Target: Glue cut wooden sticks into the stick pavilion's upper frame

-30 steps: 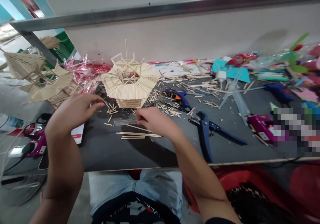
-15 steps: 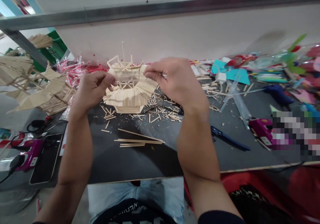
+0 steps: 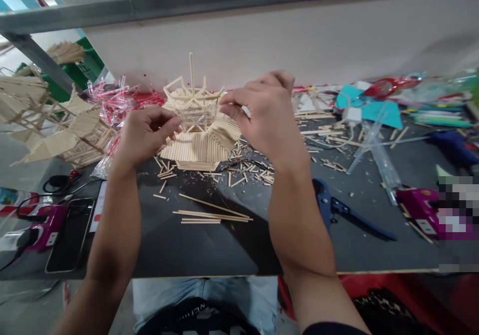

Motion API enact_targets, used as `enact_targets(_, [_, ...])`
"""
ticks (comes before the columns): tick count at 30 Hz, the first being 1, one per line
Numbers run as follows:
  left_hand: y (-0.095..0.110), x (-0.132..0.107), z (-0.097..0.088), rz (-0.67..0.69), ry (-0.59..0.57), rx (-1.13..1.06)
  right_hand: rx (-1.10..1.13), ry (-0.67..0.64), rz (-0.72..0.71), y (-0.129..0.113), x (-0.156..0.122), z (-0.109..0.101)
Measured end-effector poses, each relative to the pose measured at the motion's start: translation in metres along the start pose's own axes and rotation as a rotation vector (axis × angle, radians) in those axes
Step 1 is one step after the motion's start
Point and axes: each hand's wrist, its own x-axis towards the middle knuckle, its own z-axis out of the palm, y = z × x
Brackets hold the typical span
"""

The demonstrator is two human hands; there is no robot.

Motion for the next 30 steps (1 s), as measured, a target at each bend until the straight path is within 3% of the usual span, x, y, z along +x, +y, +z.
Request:
enact_targets(7, [-0.010, 0.002, 0.000, 0.028, 0.051, 0.044, -0.051, -0.129, 0.015, 0.000, 0.003, 0.005])
enact_targets(24, [-0.007, 0.005, 0.011, 0.008, 0.055, 0.091, 0.046, -0.045, 0.039, 0.004, 0.002, 0.004])
enact_targets(30, [-0.003, 0.004, 0.009, 0.014, 0.045, 0.101, 0.079, -0.081, 0.049, 0.005, 0.001, 0.002])
